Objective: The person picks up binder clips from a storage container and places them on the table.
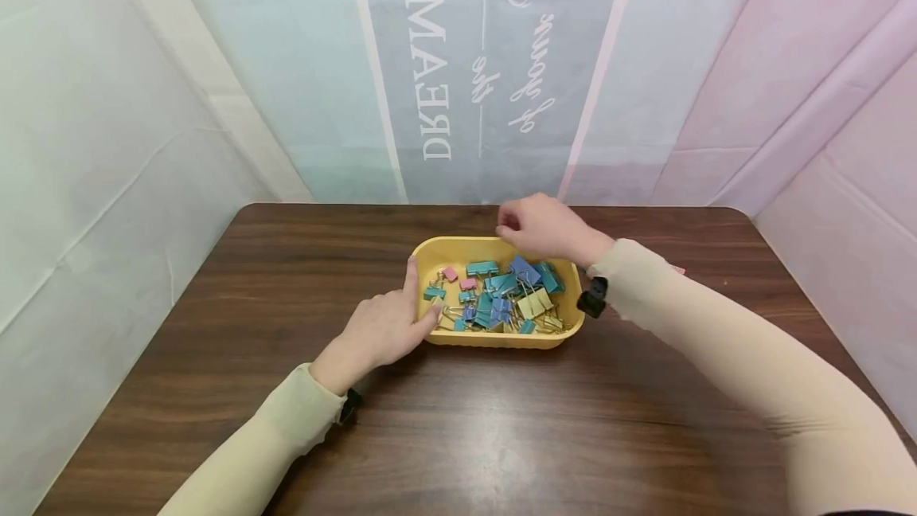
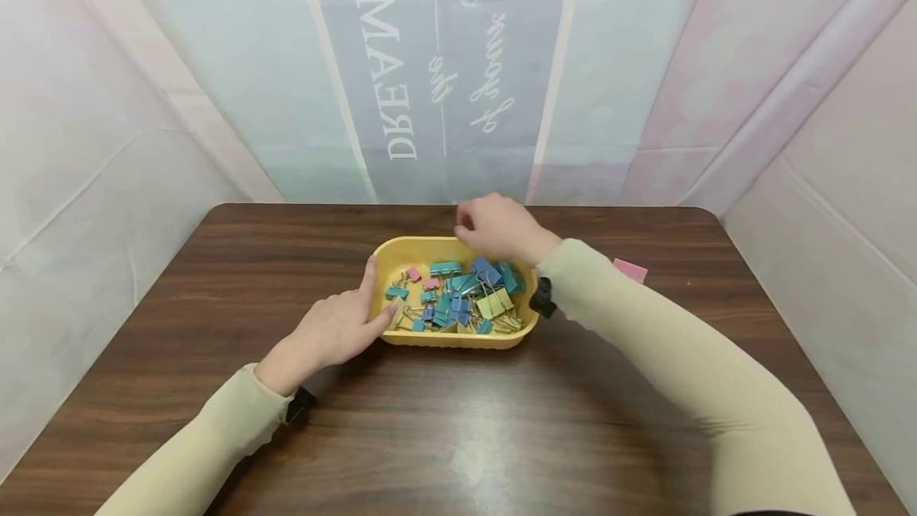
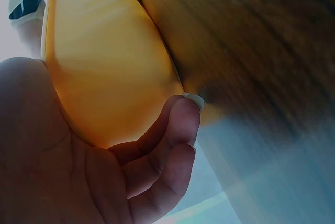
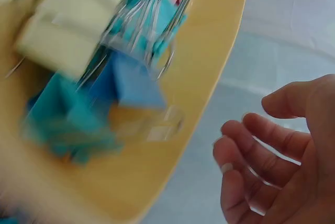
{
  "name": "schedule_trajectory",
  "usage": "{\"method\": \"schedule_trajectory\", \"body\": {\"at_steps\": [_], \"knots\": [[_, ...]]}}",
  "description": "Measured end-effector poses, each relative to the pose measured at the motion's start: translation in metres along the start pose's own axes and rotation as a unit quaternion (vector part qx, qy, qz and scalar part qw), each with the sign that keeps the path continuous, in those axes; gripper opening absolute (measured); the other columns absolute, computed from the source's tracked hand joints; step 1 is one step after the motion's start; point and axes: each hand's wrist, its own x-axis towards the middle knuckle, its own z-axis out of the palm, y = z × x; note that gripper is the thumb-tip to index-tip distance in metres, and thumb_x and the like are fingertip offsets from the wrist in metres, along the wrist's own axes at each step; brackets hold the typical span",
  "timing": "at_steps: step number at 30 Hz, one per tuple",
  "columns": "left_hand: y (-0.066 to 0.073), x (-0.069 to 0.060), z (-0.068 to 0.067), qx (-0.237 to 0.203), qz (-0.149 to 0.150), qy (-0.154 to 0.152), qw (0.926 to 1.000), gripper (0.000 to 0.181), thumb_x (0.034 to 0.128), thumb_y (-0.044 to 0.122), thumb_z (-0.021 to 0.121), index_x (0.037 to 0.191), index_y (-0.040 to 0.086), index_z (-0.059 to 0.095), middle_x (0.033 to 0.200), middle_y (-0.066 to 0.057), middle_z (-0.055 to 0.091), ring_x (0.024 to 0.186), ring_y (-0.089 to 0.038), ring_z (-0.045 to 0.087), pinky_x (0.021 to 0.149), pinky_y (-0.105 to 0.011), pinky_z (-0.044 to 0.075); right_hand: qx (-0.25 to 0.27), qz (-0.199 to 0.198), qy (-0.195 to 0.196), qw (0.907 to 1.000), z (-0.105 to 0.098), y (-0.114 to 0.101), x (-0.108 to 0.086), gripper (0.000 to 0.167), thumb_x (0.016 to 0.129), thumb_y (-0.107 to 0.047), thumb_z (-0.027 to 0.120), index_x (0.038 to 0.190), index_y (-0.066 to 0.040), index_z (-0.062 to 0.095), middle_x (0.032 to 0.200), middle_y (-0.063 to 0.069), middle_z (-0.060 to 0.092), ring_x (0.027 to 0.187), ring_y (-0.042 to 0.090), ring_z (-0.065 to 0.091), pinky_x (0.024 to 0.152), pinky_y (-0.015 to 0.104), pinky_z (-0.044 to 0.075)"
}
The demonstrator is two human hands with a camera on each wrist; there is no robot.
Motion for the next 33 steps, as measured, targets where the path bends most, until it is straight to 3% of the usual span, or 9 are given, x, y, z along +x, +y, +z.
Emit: {"method": "schedule_trajectory", "body": {"at_steps": [6,9,14,18,25,33], "knots": [[-0.003,-0.001,0.000,0.000,-0.002,-0.003,1.0000,0.092,0.0993,0.056,0.041,0.158,-0.002,0.000,0.063,-0.003,0.054,0.055,-0.021,0.054,0.051,-0.039,0.043,-0.013,-0.057,-0.019,0.9981,0.024,-0.030,0.026,0.012,0.097,-0.020,0.058,0.094,-0.015,0.069,0.075,-0.005,0.063,0.060,0.013,0.054,0.060,0.032,0.045],[-0.003,-0.001,0.001,0.001,-0.001,-0.004,1.0000,0.092,0.0994,0.057,0.040,0.158,-0.002,-0.001,0.060,-0.002,0.053,0.053,-0.021,0.053,0.049,-0.038,0.042,-0.022,-0.080,-0.055,0.9950,0.037,-0.042,0.033,0.012,0.096,-0.019,0.059,0.095,-0.015,0.069,0.079,-0.005,0.063,0.062,0.011,0.055,0.061,0.031,0.047],[-0.003,-0.001,0.001,-0.003,-0.001,-0.007,1.0000,0.092,0.0995,0.057,0.039,0.158,0.000,-0.002,0.057,-0.002,0.052,0.049,-0.021,0.052,0.045,-0.037,0.040,-0.043,-0.130,-0.116,0.9837,0.055,-0.053,0.042,0.013,0.095,-0.014,0.060,0.101,-0.011,0.071,0.087,-0.004,0.064,0.070,0.010,0.057,0.069,0.030,0.048],[-0.004,-0.001,0.001,-0.008,-0.003,-0.007,0.9999,0.091,0.0996,0.057,0.039,0.158,0.001,-0.004,0.057,-0.003,0.052,0.047,-0.021,0.051,0.044,-0.037,0.039,-0.077,-0.158,-0.140,0.9745,0.065,-0.057,0.047,0.014,0.094,-0.006,0.058,0.098,-0.011,0.071,0.082,-0.003,0.061,0.068,0.012,0.049,0.067,0.028,0.043],[-0.003,0.000,0.001,-0.008,0.001,-0.007,0.9999,0.091,0.0999,0.056,0.038,0.158,0.001,-0.005,0.057,-0.003,0.052,0.047,-0.021,0.050,0.044,-0.037,0.038,-0.133,-0.171,-0.140,0.9661,0.075,-0.060,0.049,0.010,0.095,-0.007,0.063,0.090,-0.012,0.070,0.076,-0.002,0.055,0.066,0.013,0.046,0.065,0.028,0.040],[-0.002,0.002,0.003,-0.004,-0.002,-0.008,1.0000,0.091,0.0998,0.058,0.037,0.158,0.002,-0.006,0.057,-0.002,0.052,0.048,-0.021,0.051,0.046,-0.037,0.039,-0.148,-0.169,-0.128,0.9661,0.077,-0.058,0.046,0.010,0.094,-0.008,0.066,0.090,-0.015,0.071,0.083,-0.002,0.058,0.072,0.013,0.052,0.067,0.027,0.046]]}}
